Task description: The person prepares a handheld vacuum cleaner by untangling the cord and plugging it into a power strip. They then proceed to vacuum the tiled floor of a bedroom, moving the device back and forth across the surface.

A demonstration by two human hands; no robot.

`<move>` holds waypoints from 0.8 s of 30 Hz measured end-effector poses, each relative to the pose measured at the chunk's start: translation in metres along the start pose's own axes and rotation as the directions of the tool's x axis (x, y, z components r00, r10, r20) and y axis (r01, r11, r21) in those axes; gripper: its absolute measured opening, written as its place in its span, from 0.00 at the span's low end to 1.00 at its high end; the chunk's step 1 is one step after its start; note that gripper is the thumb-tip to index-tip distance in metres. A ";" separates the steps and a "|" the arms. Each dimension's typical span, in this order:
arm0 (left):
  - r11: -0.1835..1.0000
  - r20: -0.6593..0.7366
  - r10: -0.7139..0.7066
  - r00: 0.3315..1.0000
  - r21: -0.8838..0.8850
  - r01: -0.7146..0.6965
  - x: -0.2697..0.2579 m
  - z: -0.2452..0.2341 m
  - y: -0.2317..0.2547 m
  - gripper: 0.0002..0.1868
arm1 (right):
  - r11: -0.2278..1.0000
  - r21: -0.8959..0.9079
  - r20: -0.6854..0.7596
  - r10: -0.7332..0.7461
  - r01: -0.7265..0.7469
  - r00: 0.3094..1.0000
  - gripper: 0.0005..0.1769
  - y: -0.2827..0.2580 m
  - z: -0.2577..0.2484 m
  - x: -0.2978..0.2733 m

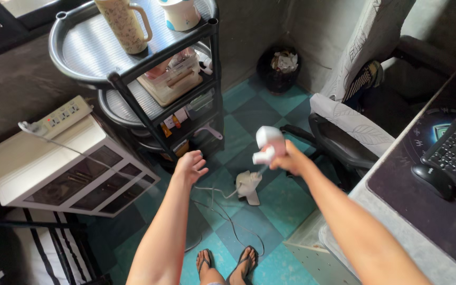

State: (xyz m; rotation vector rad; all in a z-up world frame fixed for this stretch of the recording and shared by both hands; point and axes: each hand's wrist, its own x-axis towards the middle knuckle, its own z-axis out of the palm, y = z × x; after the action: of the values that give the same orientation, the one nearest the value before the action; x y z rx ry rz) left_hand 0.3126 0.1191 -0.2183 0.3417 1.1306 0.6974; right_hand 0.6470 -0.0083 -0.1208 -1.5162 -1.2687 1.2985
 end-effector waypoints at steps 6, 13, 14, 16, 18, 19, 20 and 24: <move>0.999 0.057 -0.049 0.997 0.002 0.049 0.042 0.011 -0.039 0.30 | 0.992 0.117 -0.013 0.039 -0.037 0.999 0.30 0.045 -0.016 0.018; 0.987 0.011 -0.158 0.987 0.025 0.157 0.070 0.015 -0.090 0.28 | 0.902 0.430 -0.022 0.043 -0.029 0.999 0.29 0.060 -0.021 0.012; 0.985 0.022 -0.170 0.985 0.027 0.170 0.075 0.017 -0.099 0.28 | 0.881 0.471 -0.052 0.083 -0.049 0.995 0.30 0.065 -0.016 0.010; 0.983 0.039 -0.185 0.982 0.031 0.183 0.086 0.020 -0.104 0.28 | 0.856 0.515 -0.129 0.135 -0.050 0.982 0.31 0.073 -0.004 0.014; 0.980 0.049 -0.196 0.979 0.034 0.195 0.094 0.028 -0.106 0.28 | 0.846 0.533 -0.182 0.138 -0.020 0.974 0.31 0.082 0.004 0.021; 0.978 0.053 -0.206 0.977 0.037 0.204 0.094 0.035 -0.107 0.28 | 0.847 0.531 -0.199 0.118 0.006 0.973 0.31 0.087 0.007 0.023; 0.980 0.124 -0.166 0.978 0.135 0.149 0.092 0.045 -0.106 0.28 | 0.848 0.529 -0.216 0.098 0.032 0.972 0.30 0.092 0.008 0.025; 0.957 0.429 -0.281 0.859 0.198 0.214 0.068 0.104 -0.090 0.35 | 0.800 0.600 -0.121 0.109 -0.015 0.987 0.33 0.100 0.008 0.037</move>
State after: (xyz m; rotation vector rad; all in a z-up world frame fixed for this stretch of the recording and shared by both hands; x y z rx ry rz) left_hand 0.4539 0.1073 -0.2765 0.4459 0.7570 0.2815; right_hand 0.6598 0.0049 -0.2263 -1.1678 -0.6164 1.4222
